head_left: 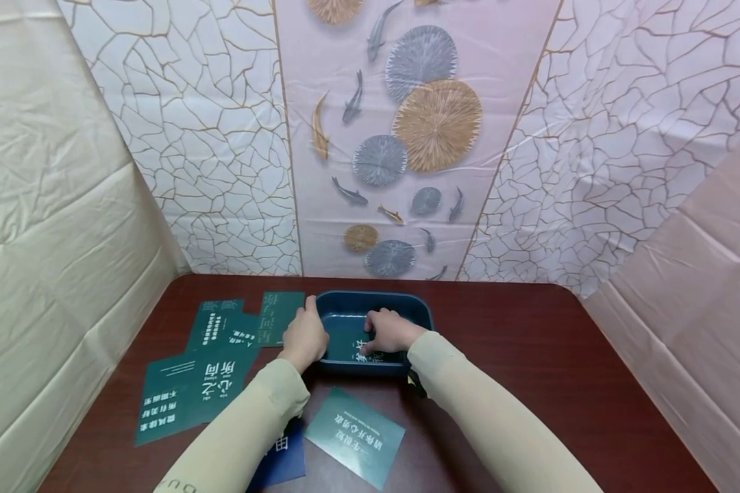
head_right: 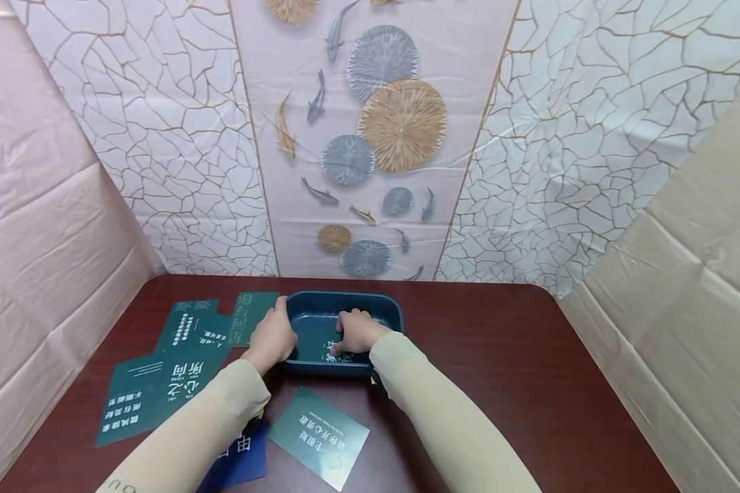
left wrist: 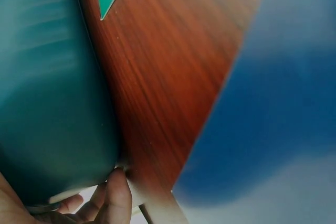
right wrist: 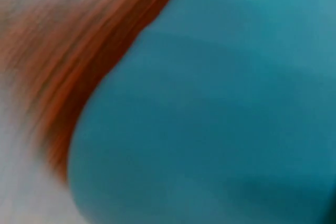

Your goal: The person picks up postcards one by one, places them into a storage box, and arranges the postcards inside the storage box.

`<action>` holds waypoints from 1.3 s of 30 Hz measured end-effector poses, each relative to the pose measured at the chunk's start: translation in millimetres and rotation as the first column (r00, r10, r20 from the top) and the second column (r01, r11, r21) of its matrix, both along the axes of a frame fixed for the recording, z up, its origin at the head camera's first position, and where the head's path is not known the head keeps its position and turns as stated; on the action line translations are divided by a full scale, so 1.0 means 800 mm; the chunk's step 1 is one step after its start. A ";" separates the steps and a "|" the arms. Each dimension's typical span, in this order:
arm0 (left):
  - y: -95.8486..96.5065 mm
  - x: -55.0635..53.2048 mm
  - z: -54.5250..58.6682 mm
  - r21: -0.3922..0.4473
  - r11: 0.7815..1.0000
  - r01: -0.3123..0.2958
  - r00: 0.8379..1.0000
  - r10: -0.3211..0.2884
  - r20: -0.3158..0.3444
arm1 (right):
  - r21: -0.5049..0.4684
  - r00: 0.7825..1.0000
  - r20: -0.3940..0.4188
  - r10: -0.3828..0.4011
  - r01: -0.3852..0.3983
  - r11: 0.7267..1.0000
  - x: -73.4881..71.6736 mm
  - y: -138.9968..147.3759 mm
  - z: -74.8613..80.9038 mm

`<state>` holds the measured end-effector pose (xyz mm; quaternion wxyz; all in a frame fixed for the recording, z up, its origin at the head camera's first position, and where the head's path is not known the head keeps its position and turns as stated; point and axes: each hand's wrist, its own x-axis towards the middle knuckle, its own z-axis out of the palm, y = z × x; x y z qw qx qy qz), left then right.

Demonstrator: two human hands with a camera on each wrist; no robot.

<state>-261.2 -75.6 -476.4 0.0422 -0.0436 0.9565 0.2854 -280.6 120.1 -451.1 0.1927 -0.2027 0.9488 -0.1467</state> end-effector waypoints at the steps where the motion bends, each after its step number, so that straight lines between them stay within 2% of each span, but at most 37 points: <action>1: 0.000 0.000 0.000 0.001 1.000 0.000 1.000 0.000 -0.002 | -0.007 1.000 -0.011 0.000 0.000 1.000 0.001 0.002 0.001; 5: 0.000 0.001 -0.002 0.006 1.000 0.005 1.000 -0.004 -0.011 | -0.086 0.996 -0.088 -0.018 0.011 0.996 0.005 0.015 0.007; 8: 0.000 0.002 -0.001 0.013 1.000 0.012 1.000 -0.012 -0.008 | -0.189 0.979 -0.184 -0.083 0.048 0.981 0.008 0.033 0.016; 11: -0.002 0.002 0.001 0.020 1.000 0.014 1.000 -0.014 0.003 | -0.272 0.931 -0.309 -0.195 0.110 0.956 0.009 0.053 0.019; 14: -0.004 0.004 0.005 0.029 0.999 0.013 1.000 -0.013 0.018 | -0.346 0.872 -0.350 -0.342 0.220 0.912 0.011 0.071 0.015; 16: -0.005 0.004 0.008 0.039 0.999 0.010 1.000 -0.011 0.026 | -0.397 0.850 -0.312 -0.425 0.290 0.871 0.012 0.080 0.010; 18: -0.006 0.005 0.011 0.061 0.998 0.009 0.999 -0.011 0.032 | -0.444 0.843 -0.225 -0.489 0.359 0.821 0.013 0.086 0.003; 21: -0.008 0.005 0.011 0.119 0.993 0.022 0.999 -0.028 0.043 | -0.487 0.837 -0.075 -0.541 0.443 0.753 0.014 0.093 -0.007; 23: -0.011 0.006 0.013 0.157 0.987 0.044 0.998 -0.050 0.036 | -0.508 0.826 0.028 -0.563 0.497 0.703 0.014 0.097 -0.012; 26: -0.024 0.011 0.021 0.183 0.981 0.070 0.998 -0.069 -0.011 | -0.510 0.801 0.176 -0.572 0.572 0.643 0.011 0.098 -0.018; 29: -0.038 0.024 0.036 0.151 0.984 0.092 0.990 -0.074 -0.120 | -0.477 0.775 0.300 -0.556 0.627 0.616 0.007 0.100 -0.022; 31: -0.045 0.036 0.046 0.118 0.985 0.125 0.974 -0.100 -0.202 | -0.454 0.765 0.352 -0.539 0.643 0.617 0.006 0.101 -0.022; 34: -0.050 0.059 0.061 0.043 0.976 0.216 0.928 -0.191 -0.320 | -0.430 0.757 0.397 -0.519 0.653 0.623 0.004 0.102 -0.020; 37: -0.047 0.083 0.070 -0.031 0.937 0.348 0.868 -0.334 -0.368 | -0.414 0.746 0.435 -0.504 0.663 0.624 0.000 0.100 -0.017; 39: -0.044 0.098 0.071 -0.064 0.896 0.439 0.830 -0.432 -0.354 | -0.398 0.739 0.455 -0.498 0.668 0.629 -0.003 0.097 -0.015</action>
